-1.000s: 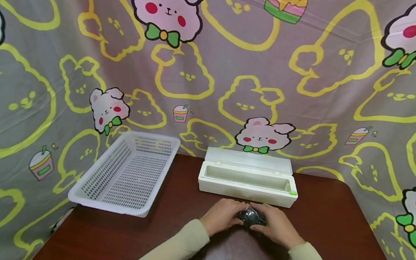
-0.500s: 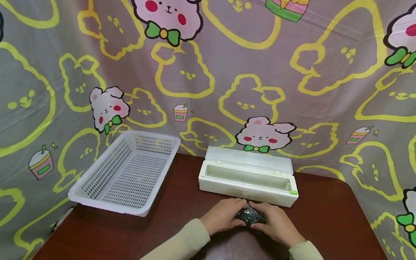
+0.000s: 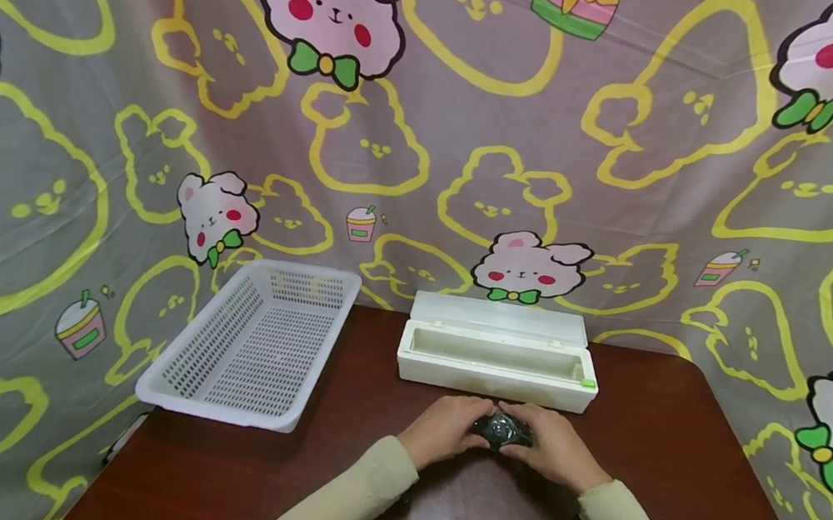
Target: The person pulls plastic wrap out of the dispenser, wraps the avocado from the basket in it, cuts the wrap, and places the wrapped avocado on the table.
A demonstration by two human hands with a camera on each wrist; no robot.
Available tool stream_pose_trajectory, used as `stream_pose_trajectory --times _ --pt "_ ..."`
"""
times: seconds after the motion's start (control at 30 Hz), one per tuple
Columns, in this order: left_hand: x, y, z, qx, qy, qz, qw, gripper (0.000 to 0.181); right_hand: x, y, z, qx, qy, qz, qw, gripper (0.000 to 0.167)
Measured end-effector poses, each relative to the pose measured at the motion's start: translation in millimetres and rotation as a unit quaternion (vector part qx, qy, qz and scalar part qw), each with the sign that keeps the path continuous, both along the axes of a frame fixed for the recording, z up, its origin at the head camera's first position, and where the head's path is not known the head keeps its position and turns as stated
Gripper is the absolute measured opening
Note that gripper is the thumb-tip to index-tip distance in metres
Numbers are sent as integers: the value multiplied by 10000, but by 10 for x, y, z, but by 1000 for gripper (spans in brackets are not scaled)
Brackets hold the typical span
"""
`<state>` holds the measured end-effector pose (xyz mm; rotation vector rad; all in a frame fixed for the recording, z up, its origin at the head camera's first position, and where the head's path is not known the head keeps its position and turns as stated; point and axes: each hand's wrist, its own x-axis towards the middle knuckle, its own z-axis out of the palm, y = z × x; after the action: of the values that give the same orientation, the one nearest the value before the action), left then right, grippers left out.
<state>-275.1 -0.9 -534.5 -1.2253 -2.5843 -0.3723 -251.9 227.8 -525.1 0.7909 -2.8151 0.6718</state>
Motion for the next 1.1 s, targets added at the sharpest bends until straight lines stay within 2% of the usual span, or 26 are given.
stream_pose_trajectory --times 0.33,0.53,0.73,0.9,1.1 --pt "45 11 29 -48 -104 126 9999 50 -6 29 -21 -123 -62 39 9999 64" --pt "62 -17 66 -170 335 24 9993 46 35 79 2 -423 -303 -92 9986 54" --pt "83 -62 96 -210 659 2 9976 35 67 106 42 -537 -484 -295 9969 35" --pt "92 -91 70 -189 542 -200 9982 30 72 150 45 -539 -439 -118 9975 19" --pt "106 -127 108 -154 300 -346 9988 32 68 206 44 -598 -582 256 9962 33"
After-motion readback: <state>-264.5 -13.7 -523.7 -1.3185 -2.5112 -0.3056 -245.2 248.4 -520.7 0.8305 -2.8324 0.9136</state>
